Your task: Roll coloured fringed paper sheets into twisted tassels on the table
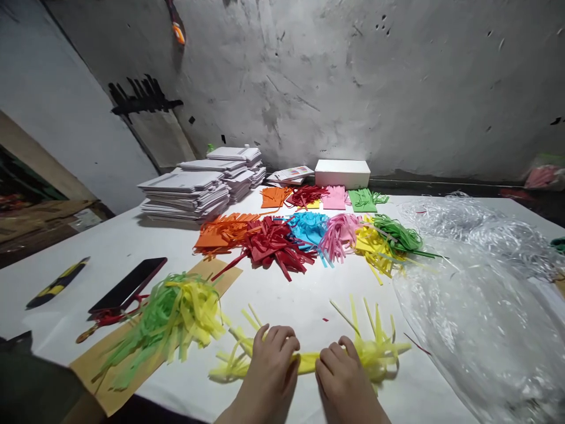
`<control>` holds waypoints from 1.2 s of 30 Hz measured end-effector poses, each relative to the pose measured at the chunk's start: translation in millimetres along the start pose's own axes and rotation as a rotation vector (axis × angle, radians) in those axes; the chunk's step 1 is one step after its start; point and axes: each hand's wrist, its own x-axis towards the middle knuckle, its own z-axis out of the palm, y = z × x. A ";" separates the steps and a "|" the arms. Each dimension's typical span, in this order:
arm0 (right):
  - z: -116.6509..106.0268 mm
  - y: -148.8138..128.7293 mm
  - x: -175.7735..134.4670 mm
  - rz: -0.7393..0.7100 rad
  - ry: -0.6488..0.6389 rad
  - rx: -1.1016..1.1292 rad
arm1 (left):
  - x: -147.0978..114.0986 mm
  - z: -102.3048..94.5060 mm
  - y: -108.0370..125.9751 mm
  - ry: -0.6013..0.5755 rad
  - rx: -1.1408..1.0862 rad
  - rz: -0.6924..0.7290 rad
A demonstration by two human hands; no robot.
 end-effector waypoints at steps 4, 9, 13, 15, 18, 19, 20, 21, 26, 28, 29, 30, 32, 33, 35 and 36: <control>0.0 -2.7 -1.0 0.095 -0.005 0.044 | -2.8 4.5 -2.2 0.108 -0.042 0.280; 2.1 -0.3 -6.9 0.027 -0.037 -0.072 | -1.4 20.4 -12.0 0.119 -0.029 0.337; -8.0 11.4 -21.0 0.036 -0.050 -0.099 | -1.7 18.9 -21.2 0.064 -0.061 0.298; -16.4 16.7 -29.6 0.081 -0.071 -0.082 | -2.7 14.0 -21.1 0.025 -0.083 0.268; -24.2 19.6 -38.1 0.198 -0.085 -0.078 | -2.8 8.0 -13.2 -0.048 -0.080 0.166; -24.9 19.2 -39.3 0.237 -0.086 -0.104 | -2.1 7.0 -9.4 -0.073 -0.063 0.109; -24.8 18.3 -39.8 0.274 -0.086 -0.145 | -1.1 6.6 -5.6 -0.092 -0.042 0.051; -24.2 17.1 -39.6 0.306 -0.088 -0.193 | 0.1 6.5 -2.2 -0.105 -0.021 -0.002; -17.5 8.1 -30.9 0.323 -0.015 -0.299 | 6.4 5.2 2.7 -0.156 -0.017 -0.016; -12.1 3.7 -24.3 0.226 0.033 -0.183 | 8.0 3.3 1.0 -0.159 -0.038 0.044; -8.8 1.6 -20.5 0.173 0.037 -0.113 | 8.7 2.1 0.2 -0.158 -0.046 0.069; -5.5 -0.2 -16.8 0.133 0.030 -0.056 | 9.4 0.9 -0.4 -0.153 -0.051 0.088; -0.7 -2.5 -9.8 0.103 0.010 -0.011 | 10.9 -1.5 -1.0 -0.148 -0.060 0.125; 0.3 -3.0 -6.9 0.111 0.003 -0.008 | 11.7 -2.5 -1.0 -0.153 -0.069 0.152; -0.3 -2.8 -2.7 0.152 -0.001 0.002 | 13.4 -3.5 -1.2 -0.158 -0.079 0.213; -1.3 -2.6 -1.3 0.174 -0.004 0.013 | 14.2 -3.2 -1.4 -0.155 -0.077 0.240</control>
